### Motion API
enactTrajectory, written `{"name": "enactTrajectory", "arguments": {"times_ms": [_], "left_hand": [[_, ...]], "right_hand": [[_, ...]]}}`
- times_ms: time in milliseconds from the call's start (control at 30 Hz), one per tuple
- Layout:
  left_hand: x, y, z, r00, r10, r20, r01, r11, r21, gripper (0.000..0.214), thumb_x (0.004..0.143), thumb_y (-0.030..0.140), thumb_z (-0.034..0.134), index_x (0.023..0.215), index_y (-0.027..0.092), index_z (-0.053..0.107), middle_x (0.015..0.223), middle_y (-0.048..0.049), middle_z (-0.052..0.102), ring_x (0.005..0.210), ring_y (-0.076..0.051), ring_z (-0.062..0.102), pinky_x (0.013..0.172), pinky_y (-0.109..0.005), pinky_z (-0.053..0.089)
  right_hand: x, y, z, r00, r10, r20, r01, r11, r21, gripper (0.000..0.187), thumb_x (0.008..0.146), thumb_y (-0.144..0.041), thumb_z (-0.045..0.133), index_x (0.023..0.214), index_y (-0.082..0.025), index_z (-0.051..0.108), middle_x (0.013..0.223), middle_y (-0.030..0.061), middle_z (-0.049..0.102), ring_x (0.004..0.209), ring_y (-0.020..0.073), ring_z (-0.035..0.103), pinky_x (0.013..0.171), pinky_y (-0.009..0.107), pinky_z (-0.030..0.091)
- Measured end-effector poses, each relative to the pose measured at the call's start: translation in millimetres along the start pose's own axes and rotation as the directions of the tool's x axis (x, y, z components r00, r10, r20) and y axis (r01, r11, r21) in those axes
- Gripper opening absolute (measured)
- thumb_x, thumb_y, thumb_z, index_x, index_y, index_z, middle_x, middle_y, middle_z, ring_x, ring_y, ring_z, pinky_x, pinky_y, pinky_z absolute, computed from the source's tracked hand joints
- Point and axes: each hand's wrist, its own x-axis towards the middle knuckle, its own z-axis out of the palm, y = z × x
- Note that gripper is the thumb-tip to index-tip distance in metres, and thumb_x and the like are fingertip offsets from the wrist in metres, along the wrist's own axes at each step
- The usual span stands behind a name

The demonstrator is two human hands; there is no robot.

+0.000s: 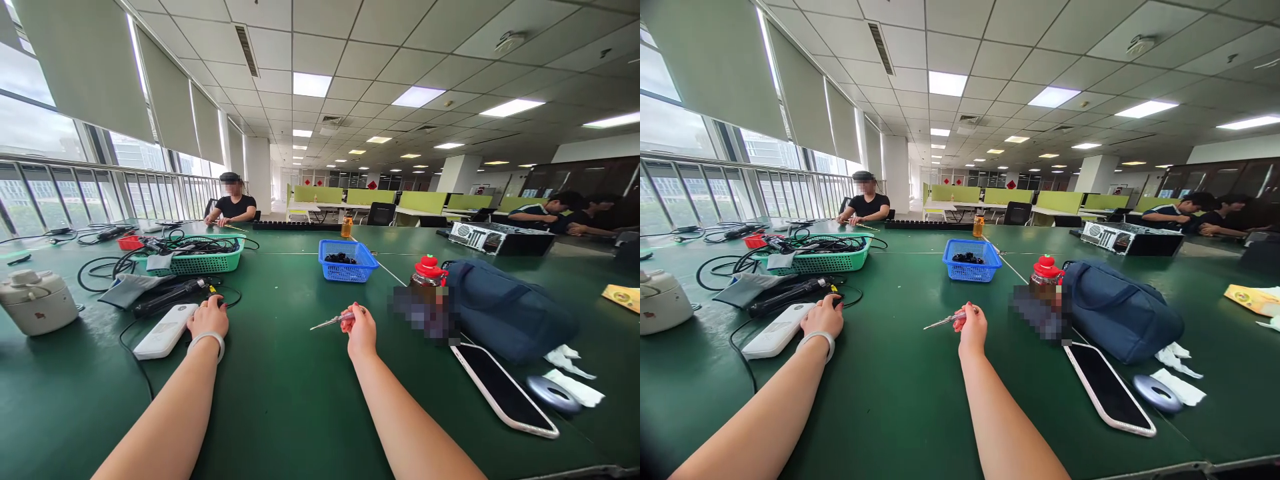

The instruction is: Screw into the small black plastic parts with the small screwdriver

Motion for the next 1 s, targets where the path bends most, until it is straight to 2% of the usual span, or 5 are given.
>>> {"name": "enactTrajectory", "arguments": {"times_ms": [133, 200, 500, 633, 1000], "left_hand": [[-6, -1, -11.3, 0.983, -0.077, -0.165, 0.075, 0.997, -0.021, 0.045, 0.094, 0.038, 0.031, 0.129, 0.017, 0.050, 0.119, -0.0168, 0.059, 0.113, -0.033, 0.051, 0.091, -0.046, 0.041], [-8, -4, -13.3, 0.978, -0.088, -0.189, 0.083, 0.996, -0.037, 0.045, 0.094, 0.034, 0.030, 0.131, 0.016, 0.049, 0.120, -0.0173, 0.058, 0.113, -0.033, 0.050, 0.089, -0.044, 0.042], [-3, -12, -1.1, 0.998, 0.055, -0.015, -0.054, 0.998, 0.033, 0.051, 0.084, 0.009, 0.035, 0.126, 0.023, 0.060, 0.118, -0.0114, 0.062, 0.111, -0.029, 0.052, 0.090, -0.037, 0.043], [-1, -12, 1.5, 0.999, 0.050, 0.006, -0.050, 0.998, 0.042, 0.049, 0.081, 0.009, 0.038, 0.122, 0.021, 0.063, 0.119, -0.0133, 0.060, 0.113, -0.031, 0.051, 0.091, -0.039, 0.043], [-1, -9, 4.1, 0.997, 0.001, 0.076, 0.001, 1.000, -0.025, 0.052, 0.077, 0.006, 0.041, 0.126, 0.017, 0.056, 0.129, -0.0170, 0.049, 0.110, -0.028, 0.057, 0.094, -0.038, 0.044]], "right_hand": [[0, 0, 0, 1.000, 0.004, 0.001, -0.004, 1.000, 0.000, 0.031, 0.070, -0.045, 0.069, 0.069, -0.019, 0.051, 0.054, -0.0030, 0.061, 0.037, 0.0084, 0.048, 0.036, 0.021, 0.037], [0, 0, 1, 1.000, 0.009, 0.000, -0.009, 1.000, 0.000, 0.032, 0.070, -0.045, 0.069, 0.069, -0.019, 0.051, 0.054, -0.0031, 0.060, 0.037, 0.0084, 0.048, 0.035, 0.020, 0.037], [-1, 0, 1, 1.000, 0.008, 0.010, -0.008, 1.000, -0.001, 0.033, 0.068, -0.046, 0.070, 0.068, -0.019, 0.051, 0.053, -0.0026, 0.060, 0.036, 0.0086, 0.047, 0.035, 0.020, 0.037], [-2, 0, 0, 1.000, 0.000, 0.011, 0.000, 1.000, -0.006, 0.034, 0.069, -0.047, 0.070, 0.068, -0.019, 0.051, 0.053, -0.0026, 0.061, 0.036, 0.0086, 0.047, 0.035, 0.020, 0.037], [2, 2, 0, 1.000, -0.001, 0.014, 0.001, 1.000, 0.003, 0.034, 0.068, -0.047, 0.070, 0.069, -0.019, 0.051, 0.053, -0.0029, 0.060, 0.036, 0.0082, 0.047, 0.034, 0.020, 0.036]]}}
